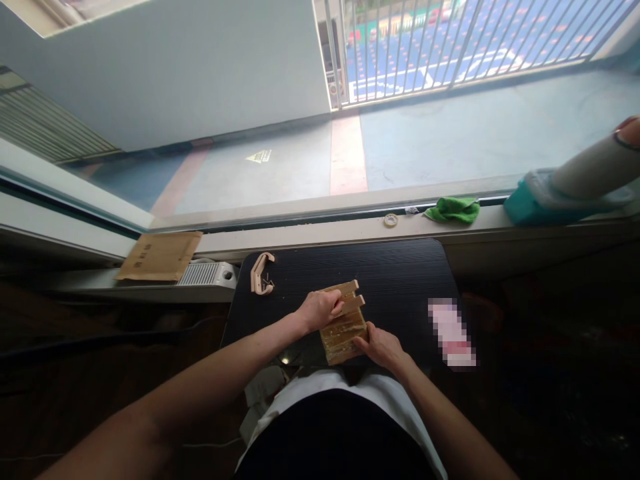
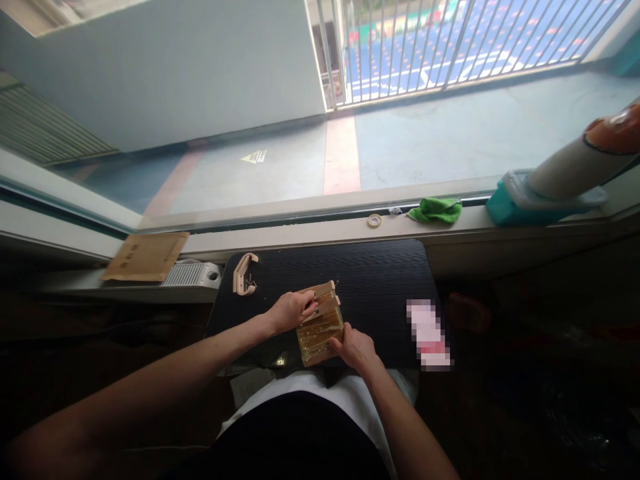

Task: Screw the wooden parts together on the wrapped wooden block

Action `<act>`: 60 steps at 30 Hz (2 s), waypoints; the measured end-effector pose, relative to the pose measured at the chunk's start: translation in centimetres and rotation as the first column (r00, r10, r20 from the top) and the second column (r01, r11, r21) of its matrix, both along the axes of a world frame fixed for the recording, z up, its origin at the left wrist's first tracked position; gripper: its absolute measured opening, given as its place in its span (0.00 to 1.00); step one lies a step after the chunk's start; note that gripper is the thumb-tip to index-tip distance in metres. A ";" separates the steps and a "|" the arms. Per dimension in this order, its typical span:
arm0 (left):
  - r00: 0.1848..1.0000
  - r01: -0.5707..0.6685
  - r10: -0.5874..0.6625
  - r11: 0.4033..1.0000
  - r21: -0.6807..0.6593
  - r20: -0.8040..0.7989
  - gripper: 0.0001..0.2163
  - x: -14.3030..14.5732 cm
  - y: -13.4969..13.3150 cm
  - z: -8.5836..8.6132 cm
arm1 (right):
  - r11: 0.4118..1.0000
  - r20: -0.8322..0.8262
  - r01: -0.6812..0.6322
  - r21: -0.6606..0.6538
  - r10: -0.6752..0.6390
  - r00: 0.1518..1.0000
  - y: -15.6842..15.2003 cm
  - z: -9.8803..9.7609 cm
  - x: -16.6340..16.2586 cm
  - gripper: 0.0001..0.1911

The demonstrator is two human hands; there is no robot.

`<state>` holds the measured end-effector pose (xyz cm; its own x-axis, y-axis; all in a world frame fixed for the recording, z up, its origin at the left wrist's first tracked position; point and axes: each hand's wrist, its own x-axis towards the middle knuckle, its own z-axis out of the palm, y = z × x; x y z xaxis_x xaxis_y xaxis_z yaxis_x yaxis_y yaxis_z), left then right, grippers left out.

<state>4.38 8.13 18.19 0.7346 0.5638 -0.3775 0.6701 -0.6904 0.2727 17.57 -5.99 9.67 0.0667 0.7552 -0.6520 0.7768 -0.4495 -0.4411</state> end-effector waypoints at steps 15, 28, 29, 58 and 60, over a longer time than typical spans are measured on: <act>0.887 -0.457 0.453 0.889 -0.032 -0.093 0.07 0.0 -1.1 0.4 | 1.000 -0.014 0.008 0.000 -0.008 1.000 0.0 0.3 0.1 0.23; 0.985 -0.096 0.115 0.984 0.152 -0.125 0.15 1.2 -0.9 -0.3 | 1.000 0.008 0.005 0.008 -0.005 1.000 -0.1 0.0 0.0 0.23; 0.992 -0.036 0.054 0.988 0.150 -0.116 0.15 1.2 -0.9 -0.4 | 1.000 0.007 0.006 0.016 -0.006 1.000 -0.1 0.1 0.0 0.23; 0.950 -0.275 0.295 0.946 0.171 -0.103 0.16 0.4 -1.6 0.1 | 1.000 -0.005 0.013 0.011 -0.013 1.000 0.0 0.2 0.2 0.23; 0.973 -0.193 0.210 0.967 0.167 -0.091 0.16 0.3 -1.5 -0.2 | 1.000 -0.008 0.012 0.001 -0.012 1.000 0.0 0.3 0.3 0.23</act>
<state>4.64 6.68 18.02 0.5598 0.7544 -0.3427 0.8191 -0.5663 0.0914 17.85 -5.95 9.95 0.0707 0.7553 -0.6516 0.7678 -0.4582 -0.4478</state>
